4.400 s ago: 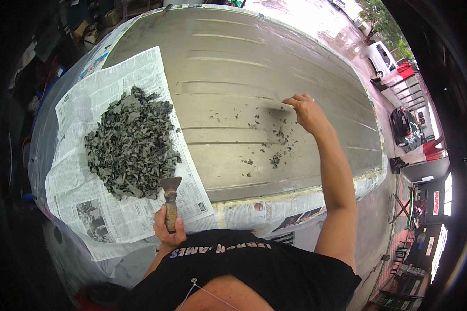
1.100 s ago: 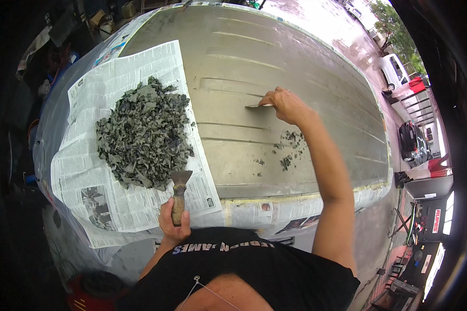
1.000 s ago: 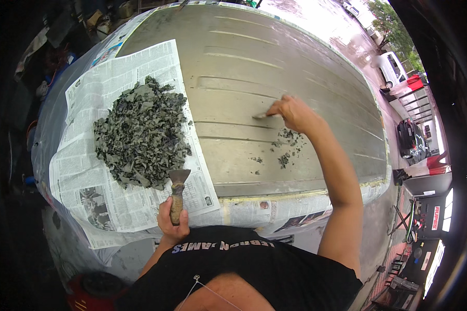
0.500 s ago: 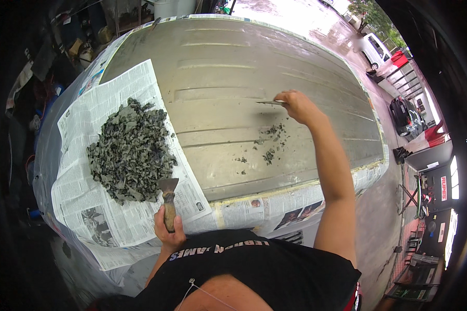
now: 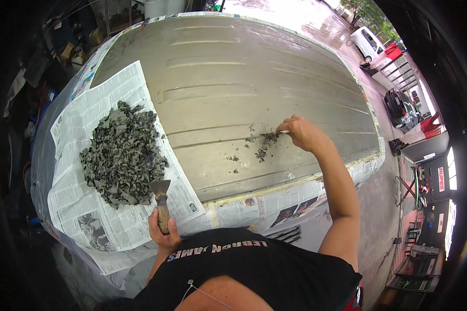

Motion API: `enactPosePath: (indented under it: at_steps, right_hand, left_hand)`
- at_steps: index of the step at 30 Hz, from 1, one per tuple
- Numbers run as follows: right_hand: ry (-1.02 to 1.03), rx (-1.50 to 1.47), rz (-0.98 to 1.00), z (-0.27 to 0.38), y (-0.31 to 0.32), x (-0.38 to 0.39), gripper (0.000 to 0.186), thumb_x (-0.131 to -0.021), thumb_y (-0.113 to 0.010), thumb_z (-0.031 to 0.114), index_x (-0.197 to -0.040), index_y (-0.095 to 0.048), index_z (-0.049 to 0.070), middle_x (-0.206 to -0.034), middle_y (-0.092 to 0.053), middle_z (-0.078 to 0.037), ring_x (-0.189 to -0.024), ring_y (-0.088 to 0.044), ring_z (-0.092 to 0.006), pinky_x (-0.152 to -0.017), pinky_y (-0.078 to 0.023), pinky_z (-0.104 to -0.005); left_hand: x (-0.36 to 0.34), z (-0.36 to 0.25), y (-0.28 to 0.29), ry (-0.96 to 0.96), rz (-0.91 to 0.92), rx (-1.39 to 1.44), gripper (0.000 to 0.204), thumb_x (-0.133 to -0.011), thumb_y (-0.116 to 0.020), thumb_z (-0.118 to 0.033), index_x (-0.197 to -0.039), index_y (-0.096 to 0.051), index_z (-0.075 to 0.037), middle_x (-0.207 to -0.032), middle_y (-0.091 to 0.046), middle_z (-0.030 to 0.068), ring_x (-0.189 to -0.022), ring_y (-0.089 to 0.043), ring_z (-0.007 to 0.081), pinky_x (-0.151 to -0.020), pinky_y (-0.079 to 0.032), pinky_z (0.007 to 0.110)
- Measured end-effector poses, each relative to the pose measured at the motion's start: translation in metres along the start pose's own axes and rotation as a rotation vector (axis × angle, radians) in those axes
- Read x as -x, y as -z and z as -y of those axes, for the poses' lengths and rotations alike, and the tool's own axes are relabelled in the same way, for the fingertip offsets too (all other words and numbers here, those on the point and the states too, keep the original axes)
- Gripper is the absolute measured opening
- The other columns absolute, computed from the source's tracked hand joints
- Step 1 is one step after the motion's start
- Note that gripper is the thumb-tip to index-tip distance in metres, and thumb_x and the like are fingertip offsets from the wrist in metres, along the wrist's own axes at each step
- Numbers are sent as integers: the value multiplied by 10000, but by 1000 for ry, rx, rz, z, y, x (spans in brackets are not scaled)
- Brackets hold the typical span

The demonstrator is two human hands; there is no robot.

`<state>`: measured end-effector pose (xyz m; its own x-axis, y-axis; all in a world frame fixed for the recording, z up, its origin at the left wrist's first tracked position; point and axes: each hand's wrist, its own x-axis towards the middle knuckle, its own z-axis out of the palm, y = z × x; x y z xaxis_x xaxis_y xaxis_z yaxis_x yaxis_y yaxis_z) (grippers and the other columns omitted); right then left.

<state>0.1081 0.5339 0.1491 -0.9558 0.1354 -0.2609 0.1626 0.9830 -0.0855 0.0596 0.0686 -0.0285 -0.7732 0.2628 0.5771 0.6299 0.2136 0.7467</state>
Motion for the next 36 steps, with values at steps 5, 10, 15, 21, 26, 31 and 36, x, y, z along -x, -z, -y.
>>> enactPosePath:
  at_steps: [5,10,15,21,26,31,36]
  right_hand:
    - [-142,-145,-230,-15,15,-13,282,-882,-590,-18,-1138,-692,38,-1056,-691,-197,-1019,-633,-404,-894,-508,-453]
    - [-205,-129,-234,-46,5,-58,325,-870,-555,-39,-1155,-693,34,-1115,-693,-216,-1038,-645,-409,-897,-514,-458]
    - [-192,-103,-157,-28,-3,-42,351,-839,-552,-68,-1143,-698,28,-1114,-696,-199,-1045,-636,-406,-925,-508,-443]
    - [-82,-61,-170,5,-30,12,381,-819,-545,-91,-1136,-706,45,-1092,-703,-180,-1080,-615,-392,-969,-500,-441]
    - [-171,-184,-167,13,-21,22,287,-879,-582,-40,-1124,-703,47,-1109,-684,-171,-1091,-602,-378,-955,-485,-434]
    - [-166,-196,-197,15,-4,-18,274,-888,-586,-23,-1126,-703,43,-1103,-688,-166,-1088,-604,-377,-958,-486,-441]
    - [-80,-76,-106,4,-8,-47,293,-889,-573,-32,-1136,-706,55,-1114,-690,-161,-1104,-607,-372,-974,-491,-447]
  left_hand:
    - [-2,1,-1,11,16,-12,492,-876,-671,-85,-1297,-489,92,-950,-606,264,-768,-609,424,-682,-499,467]
    - [-1,0,0,5,11,-4,503,-881,-666,-88,-1311,-478,93,-958,-602,266,-778,-604,419,-687,-495,465]
    - [-3,-1,-1,2,9,-18,510,-886,-662,-88,-1324,-472,93,-952,-597,256,-775,-596,408,-682,-485,459]
    - [9,6,2,36,54,9,518,-921,-627,-109,-1361,-458,106,-1078,-589,245,-899,-606,344,-808,-500,421]
    - [-2,1,1,-8,20,4,511,-889,-665,-91,-1327,-475,91,-960,-598,254,-786,-602,409,-701,-488,462]
    - [0,2,1,-15,11,27,507,-882,-667,-78,-1321,-477,91,-960,-598,254,-780,-601,410,-691,-486,458]
    - [-4,-2,0,-11,-7,35,501,-875,-667,-69,-1313,-481,89,-945,-598,251,-762,-599,408,-665,-480,461]
